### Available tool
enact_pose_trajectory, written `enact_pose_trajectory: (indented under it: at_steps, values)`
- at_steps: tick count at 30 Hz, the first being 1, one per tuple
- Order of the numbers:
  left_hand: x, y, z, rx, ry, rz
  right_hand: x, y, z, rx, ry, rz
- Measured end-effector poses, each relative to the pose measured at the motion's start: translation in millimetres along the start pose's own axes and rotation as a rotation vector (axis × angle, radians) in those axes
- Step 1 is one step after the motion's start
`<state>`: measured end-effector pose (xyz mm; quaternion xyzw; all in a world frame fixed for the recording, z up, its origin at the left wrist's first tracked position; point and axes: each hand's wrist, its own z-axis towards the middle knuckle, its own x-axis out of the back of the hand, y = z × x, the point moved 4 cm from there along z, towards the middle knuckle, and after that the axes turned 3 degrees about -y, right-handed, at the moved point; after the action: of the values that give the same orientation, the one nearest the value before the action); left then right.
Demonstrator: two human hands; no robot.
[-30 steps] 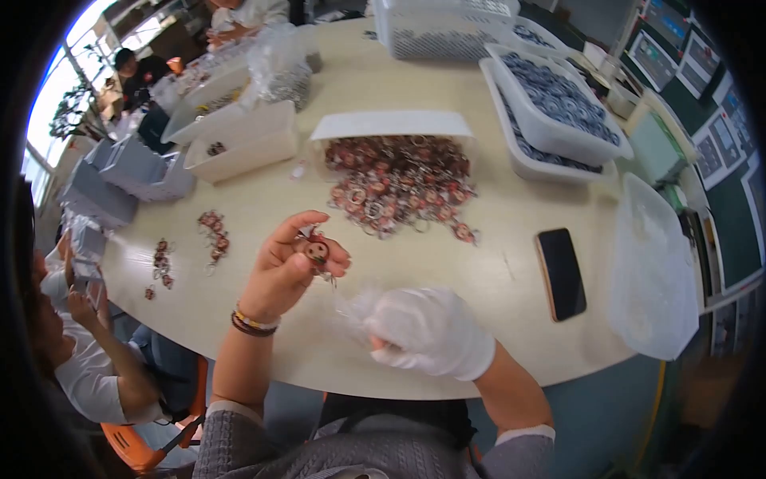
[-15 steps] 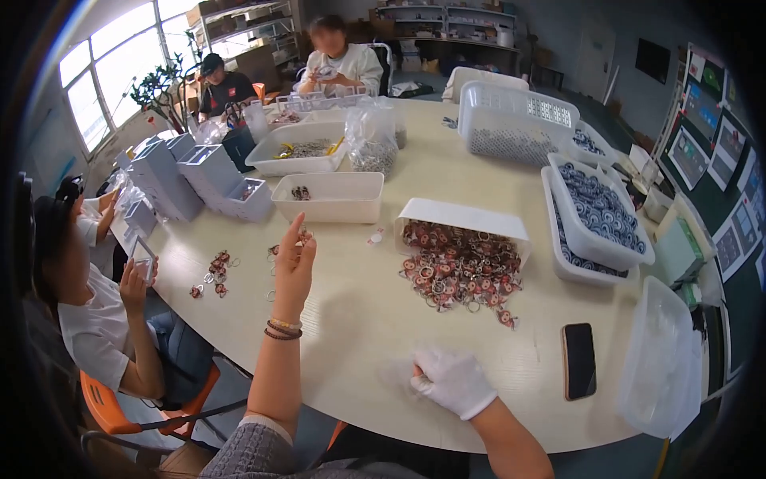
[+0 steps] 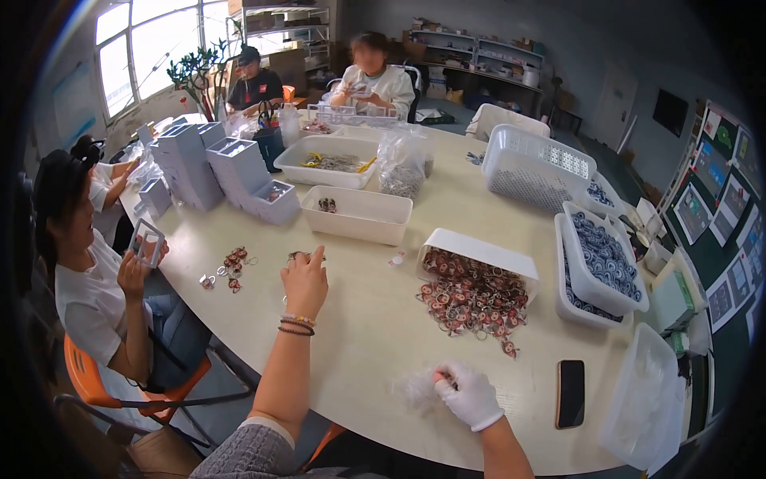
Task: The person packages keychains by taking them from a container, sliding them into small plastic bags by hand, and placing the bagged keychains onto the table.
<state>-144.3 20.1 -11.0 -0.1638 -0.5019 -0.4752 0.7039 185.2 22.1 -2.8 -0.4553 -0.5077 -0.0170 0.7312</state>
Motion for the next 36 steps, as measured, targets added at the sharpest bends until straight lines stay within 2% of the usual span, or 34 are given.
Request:
enact_pose_trajectory:
  at_steps: [2, 3, 5, 6, 8, 9, 11, 12, 14, 15, 17, 18, 20, 23, 26, 29, 31, 32, 34, 36]
  values:
    - [-1.1, -4.0, -1.3, 0.018, 0.001, 0.093, 2.1, 12.9, 0.6, -0.108, 0.128, 0.226]
    - [1.7, -3.2, -1.5, 0.025, 0.01, 0.092, 4.9, 8.7, 2.2, -0.097, 0.127, 0.221]
    - [6.9, 3.7, -4.8, 0.042, -0.019, 0.163, 9.4, 5.9, 1.1, -0.306, 0.148, 0.483]
    - [4.9, 6.0, -6.1, 0.054, -0.012, 0.166, 9.2, 4.9, 2.8, -0.294, 0.139, 0.479]
    - [-3.4, 18.2, -7.3, -0.115, 0.051, 0.045, 9.9, 8.0, 3.8, -0.234, 0.231, 0.488]
    - [-15.2, 28.4, -8.0, -0.208, 0.019, -0.057, 6.4, 11.1, 4.8, -0.206, 0.2, 0.489]
    - [-32.6, 58.8, -18.0, -0.413, -0.024, -0.211, 3.3, 20.7, 4.9, -0.158, 0.273, 0.46]
    - [-34.9, 76.7, -25.1, -0.493, -0.089, -0.384, -0.1, 18.5, 6.2, -0.13, 0.227, 0.464]
    - [-45.7, 104.4, -39.8, -0.62, -0.195, -0.466, -3.7, 26.6, 3.0, -0.299, 0.267, 0.61]
    - [-47.6, 117.5, -45.2, -0.667, -0.258, -0.465, -10.9, 42.3, 2.7, -0.283, 0.24, 0.608]
    - [-58.3, 133.6, -50.0, -0.674, -0.215, -0.443, -18.6, 70.5, 8.1, -0.156, 0.262, 0.484]
    - [-61.1, 139.5, -50.3, -0.706, -0.183, -0.429, -13.4, 58.5, 11.1, -0.144, 0.253, 0.486]
    - [-65.6, 146.9, -47.2, -0.694, -0.216, -0.381, 1.6, 20.9, 9.0, -0.199, 0.133, 0.101]
    - [-70.9, 154.7, -42.3, -0.692, -0.272, -0.346, 2.9, 19.0, 8.1, -0.182, 0.166, 0.014]
    - [-71.2, 158.9, -42.2, -0.717, -0.34, -0.318, 2.2, 21.5, 7.4, -0.16, 0.176, 0.033]
    - [-67.8, 155.0, -41.1, -0.671, -0.384, -0.447, 1.2, 22.7, 6.4, -0.173, 0.167, 0.057]
    - [-69.4, 153.1, -41.6, -0.632, -0.342, -0.597, 2.1, 21.3, 5.9, -0.172, 0.173, 0.068]
    - [-73.6, 152.8, -44.0, -0.626, -0.341, -0.597, 2.8, 20.4, 6.0, -0.174, 0.184, 0.08]
    - [-74.8, 154.9, -49.2, -0.645, -0.212, -0.685, 5.1, 18.8, 5.1, -0.193, 0.2, 0.093]
    - [-79.9, 156.6, -50.9, -0.647, -0.207, -0.69, 4.3, 29.3, 3.6, -0.213, 0.217, 0.104]
